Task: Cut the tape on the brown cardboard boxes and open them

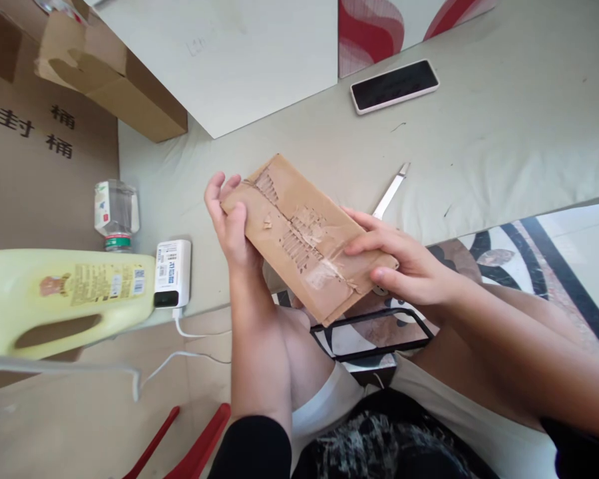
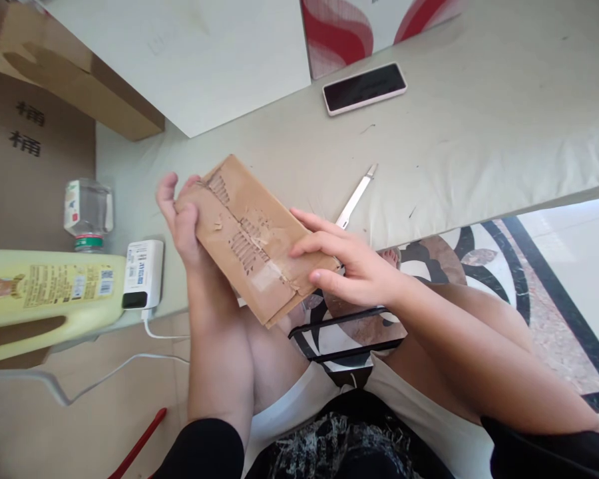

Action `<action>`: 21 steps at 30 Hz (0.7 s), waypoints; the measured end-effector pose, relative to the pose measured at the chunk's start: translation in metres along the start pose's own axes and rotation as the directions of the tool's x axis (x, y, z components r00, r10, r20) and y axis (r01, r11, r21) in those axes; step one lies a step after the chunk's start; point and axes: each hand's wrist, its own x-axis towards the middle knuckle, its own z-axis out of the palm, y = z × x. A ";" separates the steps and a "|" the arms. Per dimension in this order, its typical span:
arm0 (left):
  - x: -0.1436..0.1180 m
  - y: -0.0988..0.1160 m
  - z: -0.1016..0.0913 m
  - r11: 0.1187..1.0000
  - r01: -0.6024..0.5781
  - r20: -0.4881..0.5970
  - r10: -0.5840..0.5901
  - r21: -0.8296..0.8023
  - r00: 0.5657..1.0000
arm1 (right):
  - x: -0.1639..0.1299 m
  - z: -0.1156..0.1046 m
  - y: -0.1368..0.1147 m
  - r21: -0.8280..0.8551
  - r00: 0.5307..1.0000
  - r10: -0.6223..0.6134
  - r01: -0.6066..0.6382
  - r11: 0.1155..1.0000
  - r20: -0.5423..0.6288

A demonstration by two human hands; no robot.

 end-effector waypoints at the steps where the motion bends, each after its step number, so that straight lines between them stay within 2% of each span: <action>1: -0.001 0.002 0.002 0.997 0.009 -0.003 -0.009 -0.079 1.000 | 0.000 0.000 0.000 -0.006 1.000 0.004 -0.005 1.000 -0.010; 4: -0.002 0.005 0.005 0.989 0.024 -0.020 -0.027 -0.147 0.999 | 0.000 0.001 -0.001 -0.020 0.999 0.021 -0.021 1.000 -0.025; 8: 0.000 0.004 0.005 0.996 0.040 -0.050 -0.044 -0.078 0.998 | 0.001 0.002 -0.001 -0.021 0.999 0.042 -0.043 0.999 -0.022; 11: 0.000 0.002 0.004 0.996 0.063 -0.053 -0.067 -0.059 0.996 | -0.001 0.003 0.001 0.054 0.997 0.066 -0.064 0.996 -0.038; 13: 0.000 0.001 0.003 0.995 0.062 -0.055 -0.066 -0.079 0.996 | -0.003 0.004 0.002 0.150 0.987 0.140 -0.127 0.981 -0.079; 16: -0.001 0.000 0.002 0.992 0.061 -0.064 -0.068 -0.107 0.996 | -0.004 0.006 0.001 0.215 0.942 0.275 -0.233 0.948 -0.191; 19: -0.001 0.002 0.003 0.989 0.084 -0.059 -0.091 -0.118 0.994 | -0.002 0.005 -0.003 0.107 0.913 0.279 -0.258 0.960 -0.297; 21: -0.001 0.004 0.004 0.986 0.127 -0.073 -0.136 -0.112 0.988 | 0.002 0.001 -0.004 -0.070 0.906 0.251 -0.291 0.954 -0.340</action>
